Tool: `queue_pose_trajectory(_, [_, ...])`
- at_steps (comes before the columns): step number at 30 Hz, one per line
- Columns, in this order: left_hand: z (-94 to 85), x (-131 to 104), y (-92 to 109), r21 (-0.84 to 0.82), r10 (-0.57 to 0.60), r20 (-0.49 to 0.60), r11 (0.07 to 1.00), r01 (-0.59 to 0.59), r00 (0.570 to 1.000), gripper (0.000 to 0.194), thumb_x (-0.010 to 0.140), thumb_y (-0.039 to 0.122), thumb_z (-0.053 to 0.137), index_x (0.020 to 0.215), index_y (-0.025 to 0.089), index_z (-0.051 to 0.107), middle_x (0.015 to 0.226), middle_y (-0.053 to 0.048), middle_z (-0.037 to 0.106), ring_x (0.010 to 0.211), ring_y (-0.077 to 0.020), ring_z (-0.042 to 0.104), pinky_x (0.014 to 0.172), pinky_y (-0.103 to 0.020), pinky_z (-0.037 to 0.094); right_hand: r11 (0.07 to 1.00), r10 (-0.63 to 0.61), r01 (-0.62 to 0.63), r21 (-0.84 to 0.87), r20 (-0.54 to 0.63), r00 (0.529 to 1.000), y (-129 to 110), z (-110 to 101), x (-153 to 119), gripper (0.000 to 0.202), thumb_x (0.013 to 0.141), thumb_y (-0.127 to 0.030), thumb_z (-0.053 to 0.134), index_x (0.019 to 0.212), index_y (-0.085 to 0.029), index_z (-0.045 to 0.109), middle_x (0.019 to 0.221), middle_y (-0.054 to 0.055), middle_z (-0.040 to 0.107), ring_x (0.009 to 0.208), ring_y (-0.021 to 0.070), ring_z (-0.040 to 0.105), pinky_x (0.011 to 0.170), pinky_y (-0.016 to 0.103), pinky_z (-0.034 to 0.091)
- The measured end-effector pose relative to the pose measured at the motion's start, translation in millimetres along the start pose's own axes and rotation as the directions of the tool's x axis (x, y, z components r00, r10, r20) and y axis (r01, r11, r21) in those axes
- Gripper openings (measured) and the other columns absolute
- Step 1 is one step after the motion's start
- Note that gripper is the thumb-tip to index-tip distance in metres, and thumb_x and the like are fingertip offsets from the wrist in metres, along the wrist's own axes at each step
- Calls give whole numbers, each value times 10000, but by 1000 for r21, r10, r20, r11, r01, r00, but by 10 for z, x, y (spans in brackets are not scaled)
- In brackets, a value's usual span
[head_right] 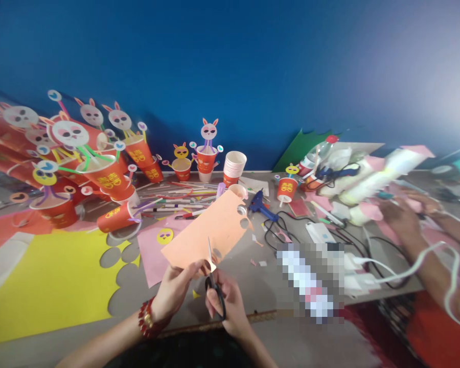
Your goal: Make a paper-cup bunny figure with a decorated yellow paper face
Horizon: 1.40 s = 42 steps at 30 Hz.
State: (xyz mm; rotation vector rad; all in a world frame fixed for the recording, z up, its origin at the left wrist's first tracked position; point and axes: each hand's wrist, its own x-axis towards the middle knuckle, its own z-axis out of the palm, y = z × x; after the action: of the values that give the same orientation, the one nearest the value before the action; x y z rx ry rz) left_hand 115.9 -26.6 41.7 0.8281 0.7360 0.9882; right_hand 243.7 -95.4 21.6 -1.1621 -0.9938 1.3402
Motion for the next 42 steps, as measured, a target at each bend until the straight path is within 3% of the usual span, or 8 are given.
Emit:
queue_pose_trajectory(18, [19, 29, 18, 77, -28, -50, 997, 31, 998, 326, 789, 449, 738, 683, 141, 732, 783, -80, 748, 794, -218, 682, 800, -304, 533, 994, -5, 12, 112, -65, 998, 320, 41, -22, 452, 872, -622, 637, 820, -184, 535, 532, -86, 407, 378, 37, 323, 384, 180, 210])
queue_pose_trajectory(23, [-7, 41, -3, 37, -36, -24, 999, 36, 999, 274, 832, 375, 702, 683, 148, 743, 763, -66, 743, 775, -197, 667, 783, -277, 515, 995, 26, -25, 98, -11, 1000, 284, 12, -28, 482, 876, -655, 606, 811, -187, 514, 486, -70, 470, 384, 49, 320, 405, 193, 221])
queue_pose_trajectory(33, [-66, 112, -80, -39, -73, -94, 997, 70, 993, 207, 756, 331, 717, 670, 143, 739, 726, -66, 732, 708, -187, 642, 723, -276, 498, 987, 127, -140, 83, 143, 982, 172, -36, -98, 598, 856, -767, 504, 875, -171, 548, 494, -23, 570, 344, 58, 306, 357, 189, 208])
queue_pose_trajectory(38, [-83, 154, -78, -41, -67, -161, 997, 61, 985, 175, 719, 308, 753, 655, 149, 718, 669, -32, 706, 657, -155, 613, 685, -250, 482, 976, 174, -194, 96, 184, 967, 110, -146, -186, 620, 820, -811, 493, 851, -194, 555, 499, -13, 576, 360, 72, 307, 382, 214, 214])
queue_pose_trajectory(42, [-71, 162, -82, -31, -76, -173, 997, 71, 982, 180, 702, 307, 775, 649, 144, 722, 682, -33, 723, 661, -156, 627, 705, -253, 488, 982, 185, -191, 10, 200, 962, 16, -265, -235, 609, 782, -813, 548, 833, -208, 499, 533, 4, 597, 403, 79, 313, 431, 227, 208])
